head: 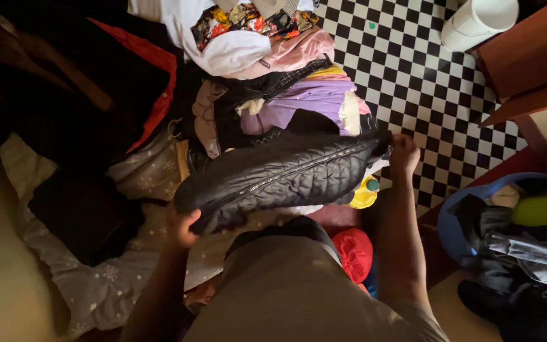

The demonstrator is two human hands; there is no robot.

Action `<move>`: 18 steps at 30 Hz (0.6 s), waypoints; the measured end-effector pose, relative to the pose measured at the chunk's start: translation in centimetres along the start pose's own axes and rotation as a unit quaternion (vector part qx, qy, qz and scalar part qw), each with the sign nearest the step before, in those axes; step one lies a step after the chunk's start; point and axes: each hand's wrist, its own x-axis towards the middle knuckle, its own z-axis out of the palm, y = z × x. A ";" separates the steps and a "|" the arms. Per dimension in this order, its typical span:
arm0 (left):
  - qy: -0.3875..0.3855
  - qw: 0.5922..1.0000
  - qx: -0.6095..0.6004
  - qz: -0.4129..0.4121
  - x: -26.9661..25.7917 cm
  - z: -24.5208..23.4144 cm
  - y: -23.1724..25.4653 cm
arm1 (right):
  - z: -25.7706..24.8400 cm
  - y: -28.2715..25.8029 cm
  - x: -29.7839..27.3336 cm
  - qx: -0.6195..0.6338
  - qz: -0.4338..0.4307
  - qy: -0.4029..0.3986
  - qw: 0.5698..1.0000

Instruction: The person sorts through a pile of clothes, picking up a black jacket, folding it, and placing it on a bed, then repeating the process with other items including a purple shirt.

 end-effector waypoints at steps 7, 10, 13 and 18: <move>0.150 0.970 -0.191 -0.031 3.4 1.6 -5.7 | -2.7 0.6 -0.2 -0.022 0.036 0.021 0.999; 0.221 0.812 -0.462 -0.279 7.4 1.1 -8.4 | -2.8 -0.9 0.1 -0.033 0.006 0.018 0.999; 0.274 0.851 -0.269 -0.359 13.7 -0.7 -9.5 | -2.8 -5.1 -1.3 0.222 0.090 -0.065 0.969; 0.198 0.952 0.224 -0.065 14.1 6.8 -4.0 | -2.0 -16.0 -7.4 0.317 0.035 -0.223 0.921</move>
